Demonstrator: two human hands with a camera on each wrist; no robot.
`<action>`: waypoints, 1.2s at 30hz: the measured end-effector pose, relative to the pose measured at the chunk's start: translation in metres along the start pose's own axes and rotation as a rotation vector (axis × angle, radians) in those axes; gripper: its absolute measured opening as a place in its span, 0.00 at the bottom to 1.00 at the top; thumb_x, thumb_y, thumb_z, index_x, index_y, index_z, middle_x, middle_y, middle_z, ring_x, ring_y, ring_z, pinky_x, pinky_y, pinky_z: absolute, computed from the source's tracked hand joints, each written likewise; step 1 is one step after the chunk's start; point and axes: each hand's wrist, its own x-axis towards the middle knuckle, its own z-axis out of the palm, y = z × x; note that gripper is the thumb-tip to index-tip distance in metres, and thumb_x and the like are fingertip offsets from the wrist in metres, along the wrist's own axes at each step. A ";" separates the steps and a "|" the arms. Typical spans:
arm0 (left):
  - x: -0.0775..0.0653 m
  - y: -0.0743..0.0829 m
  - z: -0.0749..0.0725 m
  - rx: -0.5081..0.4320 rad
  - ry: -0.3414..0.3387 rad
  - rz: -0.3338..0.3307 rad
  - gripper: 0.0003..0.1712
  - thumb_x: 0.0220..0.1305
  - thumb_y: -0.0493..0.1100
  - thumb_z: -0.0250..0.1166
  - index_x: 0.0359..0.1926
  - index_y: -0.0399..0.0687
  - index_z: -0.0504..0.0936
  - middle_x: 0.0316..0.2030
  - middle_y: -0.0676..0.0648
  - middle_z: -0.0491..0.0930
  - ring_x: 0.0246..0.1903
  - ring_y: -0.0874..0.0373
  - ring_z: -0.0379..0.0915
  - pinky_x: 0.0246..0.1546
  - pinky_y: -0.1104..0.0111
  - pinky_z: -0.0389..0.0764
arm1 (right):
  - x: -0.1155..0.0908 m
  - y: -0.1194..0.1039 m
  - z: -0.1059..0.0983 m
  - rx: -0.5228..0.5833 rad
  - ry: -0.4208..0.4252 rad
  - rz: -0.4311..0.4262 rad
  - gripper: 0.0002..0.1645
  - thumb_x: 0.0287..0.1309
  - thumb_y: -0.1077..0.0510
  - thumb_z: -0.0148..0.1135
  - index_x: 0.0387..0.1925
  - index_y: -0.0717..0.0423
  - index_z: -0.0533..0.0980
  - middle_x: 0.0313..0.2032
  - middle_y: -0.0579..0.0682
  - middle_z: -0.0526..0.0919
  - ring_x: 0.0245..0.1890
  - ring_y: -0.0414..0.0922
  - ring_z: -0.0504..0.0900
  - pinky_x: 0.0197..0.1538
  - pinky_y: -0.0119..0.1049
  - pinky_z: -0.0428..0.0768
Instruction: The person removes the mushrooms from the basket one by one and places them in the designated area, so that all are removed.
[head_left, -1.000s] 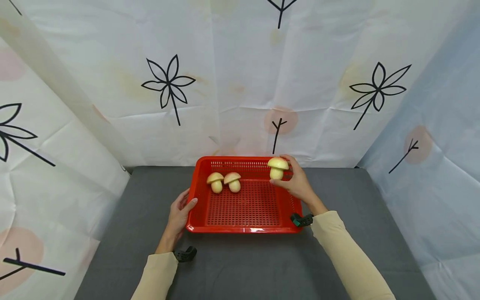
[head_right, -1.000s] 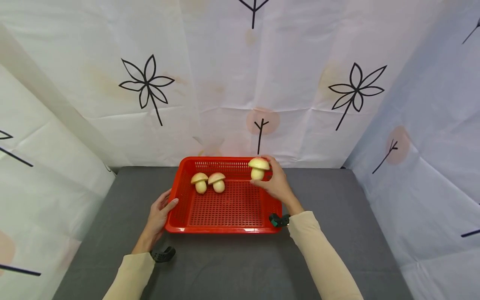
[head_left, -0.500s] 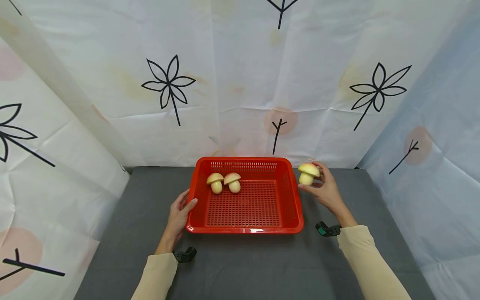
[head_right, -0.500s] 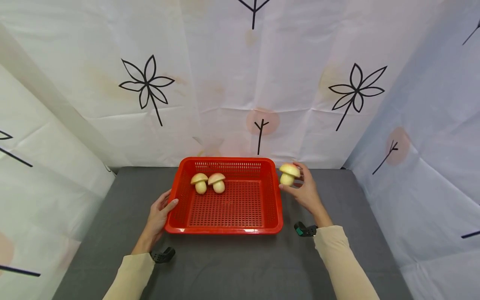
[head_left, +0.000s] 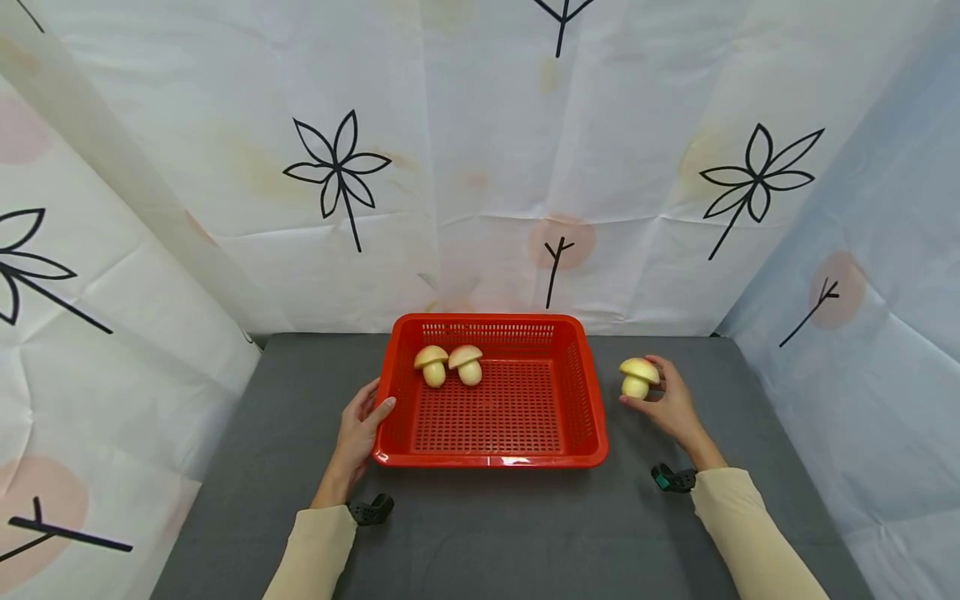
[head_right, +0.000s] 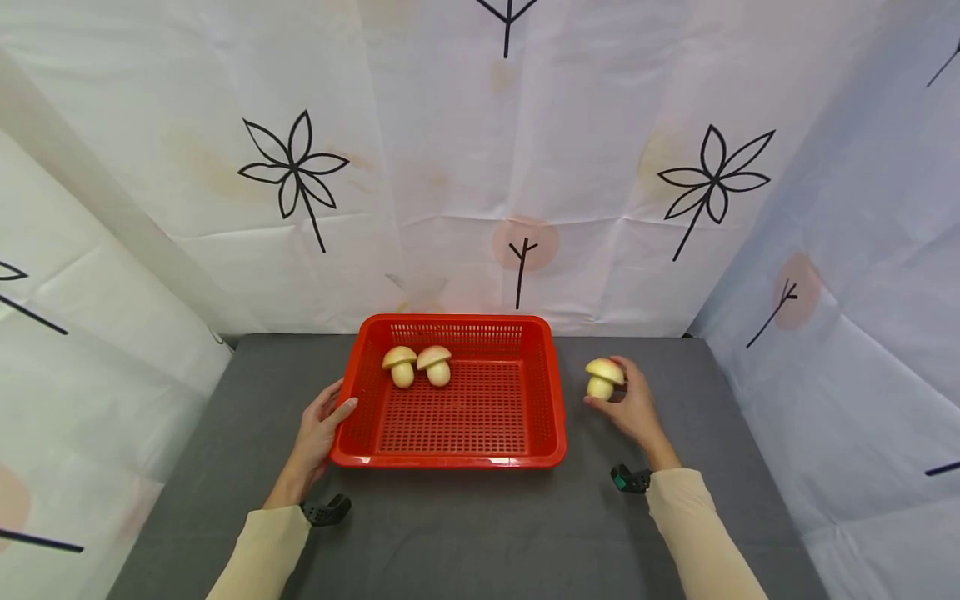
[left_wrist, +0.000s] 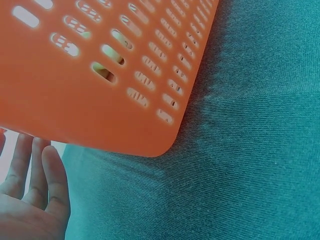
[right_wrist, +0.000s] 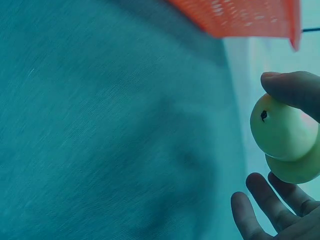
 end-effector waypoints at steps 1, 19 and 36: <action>0.000 0.000 0.000 0.003 0.001 0.003 0.33 0.74 0.40 0.62 0.75 0.44 0.63 0.69 0.39 0.68 0.63 0.38 0.71 0.56 0.55 0.81 | -0.001 0.004 0.001 -0.021 0.001 0.002 0.52 0.55 0.62 0.76 0.73 0.70 0.55 0.61 0.71 0.66 0.53 0.68 0.76 0.47 0.43 0.84; 0.001 -0.002 -0.001 0.014 -0.011 0.028 0.34 0.73 0.43 0.63 0.75 0.43 0.62 0.69 0.38 0.68 0.63 0.36 0.70 0.58 0.47 0.77 | -0.008 0.029 0.013 -0.208 0.011 0.087 0.51 0.53 0.55 0.78 0.69 0.68 0.59 0.57 0.73 0.69 0.56 0.69 0.69 0.58 0.66 0.68; -0.001 -0.001 0.001 0.017 -0.002 0.030 0.33 0.74 0.41 0.62 0.75 0.42 0.63 0.69 0.37 0.68 0.63 0.37 0.70 0.58 0.49 0.77 | -0.004 0.027 0.013 -0.218 -0.010 0.140 0.54 0.54 0.51 0.77 0.70 0.72 0.56 0.57 0.74 0.66 0.56 0.69 0.68 0.59 0.65 0.68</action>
